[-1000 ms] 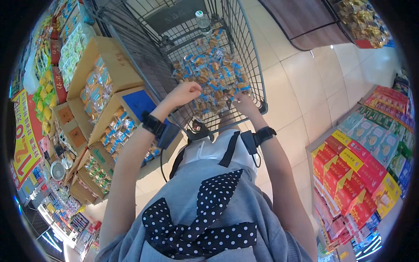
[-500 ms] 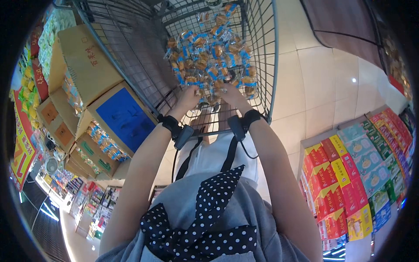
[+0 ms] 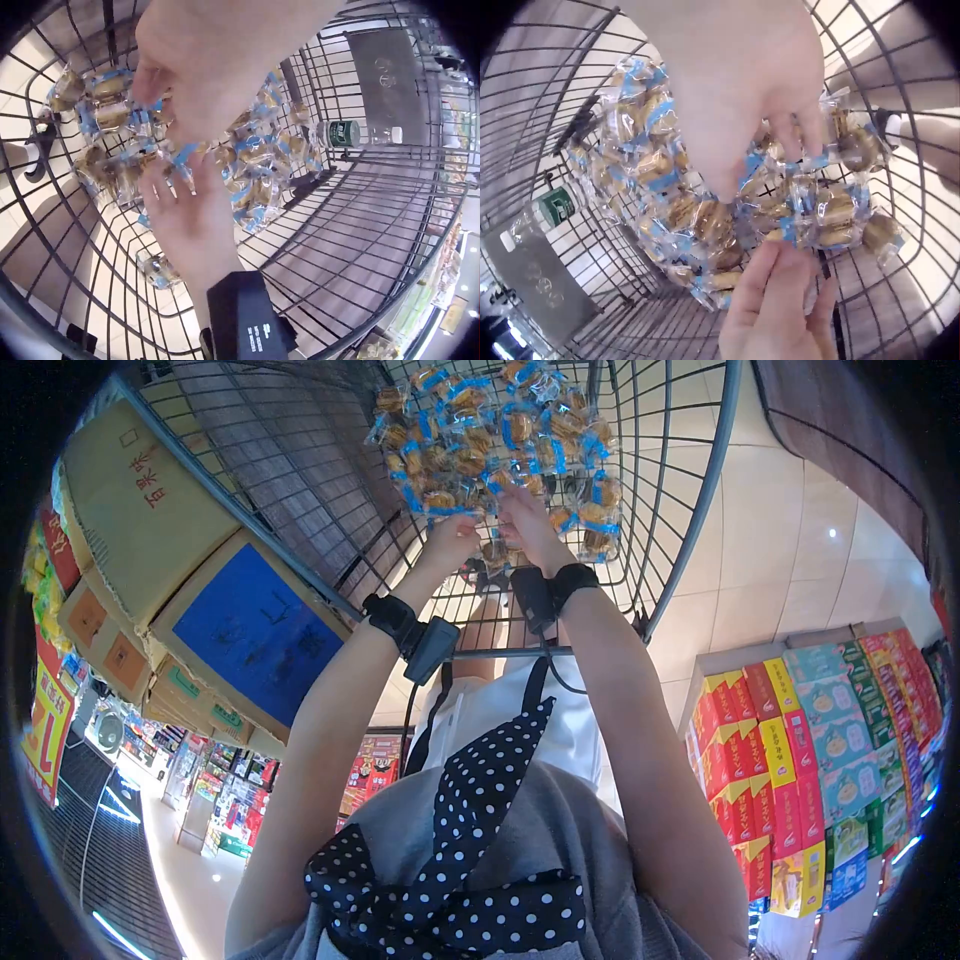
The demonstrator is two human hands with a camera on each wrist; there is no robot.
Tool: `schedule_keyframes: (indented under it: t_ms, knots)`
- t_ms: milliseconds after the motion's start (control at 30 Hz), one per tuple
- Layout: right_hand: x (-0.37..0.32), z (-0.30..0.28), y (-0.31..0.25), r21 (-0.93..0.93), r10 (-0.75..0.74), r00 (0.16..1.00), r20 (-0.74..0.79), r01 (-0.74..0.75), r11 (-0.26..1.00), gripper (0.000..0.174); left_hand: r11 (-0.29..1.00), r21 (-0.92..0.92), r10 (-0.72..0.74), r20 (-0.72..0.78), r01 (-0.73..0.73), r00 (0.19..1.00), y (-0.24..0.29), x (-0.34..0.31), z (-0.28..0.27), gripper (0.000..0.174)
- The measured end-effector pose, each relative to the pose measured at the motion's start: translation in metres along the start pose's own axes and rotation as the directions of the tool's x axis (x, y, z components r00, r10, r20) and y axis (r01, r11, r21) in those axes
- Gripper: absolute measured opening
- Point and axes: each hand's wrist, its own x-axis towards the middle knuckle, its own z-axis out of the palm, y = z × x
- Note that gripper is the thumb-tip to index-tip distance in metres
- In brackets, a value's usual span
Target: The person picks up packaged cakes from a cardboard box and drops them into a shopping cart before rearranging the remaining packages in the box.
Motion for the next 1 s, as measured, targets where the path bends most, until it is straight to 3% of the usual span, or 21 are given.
schedule_keyframes:
  t_ms: [200,300,367,467,567,600,667,700,767,800,833,900,1000]
  knots:
    - [-0.002,0.008,-0.005,0.025,-0.008,0.998,-0.059,0.010,1.000,0.046,1.000,-0.005,0.027,-0.009,-0.027,1.000,-0.006,-0.004,-0.001,0.035]
    - [-0.002,-0.005,-0.008,0.088,-0.094,0.993,0.074,0.088,0.992,0.036,1.000,-0.018,-0.002,0.003,0.002,1.000,-0.002,-0.011,-0.006,0.038]
    - [-0.012,-0.006,-0.011,0.073,-0.074,0.996,0.042,0.071,0.995,0.039,1.000,-0.018,-0.025,-0.019,0.024,1.000,0.006,-0.015,-0.011,0.040]
    - [-0.045,-0.003,-0.021,0.081,-0.093,0.993,0.070,0.087,0.993,0.040,1.000,0.003,0.017,-0.161,-0.017,0.987,0.020,-0.028,-0.016,0.045]
    - [-0.085,-0.001,-0.027,0.086,-0.147,0.986,0.075,0.141,0.986,0.034,0.988,0.136,0.114,-0.287,-0.077,0.951,0.035,-0.034,-0.015,0.050]
    - [-0.100,-0.001,-0.031,0.074,-0.174,0.981,0.087,0.168,0.983,0.033,0.988,0.125,0.118,-0.199,-0.094,0.973,0.055,-0.050,-0.028,0.059]
    - [-0.129,0.005,-0.038,0.084,-0.194,0.979,0.070,0.188,0.979,0.027,0.977,0.042,0.212,-0.204,-0.208,0.956,0.064,-0.061,-0.023,0.066]
    - [-0.147,0.010,-0.041,0.062,-0.271,0.959,0.084,0.266,0.962,0.026,0.964,0.004,0.260,-0.209,-0.265,0.943,0.069,-0.067,-0.021,0.070]
    - [-0.177,0.018,-0.051,0.020,-0.421,0.898,0.124,0.422,0.906,0.025,0.923,-0.133,0.369,0.040,-0.361,0.929,0.096,-0.096,-0.034,0.067]
    - [-0.172,-0.013,-0.046,0.081,-0.415,0.887,0.202,0.407,0.910,0.026,0.912,-0.176,0.399,0.167,-0.371,0.902,0.113,-0.117,-0.046,0.066]
    - [-0.184,-0.011,-0.049,0.211,-0.482,0.858,0.179,0.445,0.870,0.029,0.902,-0.214,0.426,0.289,-0.376,0.857,0.129,-0.142,-0.058,0.065]
    - [-0.225,0.009,-0.048,0.456,-0.594,0.794,0.126,0.485,0.746,0.034,0.848,-0.123,0.529,0.242,-0.515,0.814,0.154,-0.200,-0.076,0.059]
    - [-0.286,0.055,-0.037,0.360,-0.668,0.731,0.141,0.591,0.722,0.041,0.632,-0.132,0.774,0.061,-0.764,0.630,0.141,-0.252,-0.081,0.060]
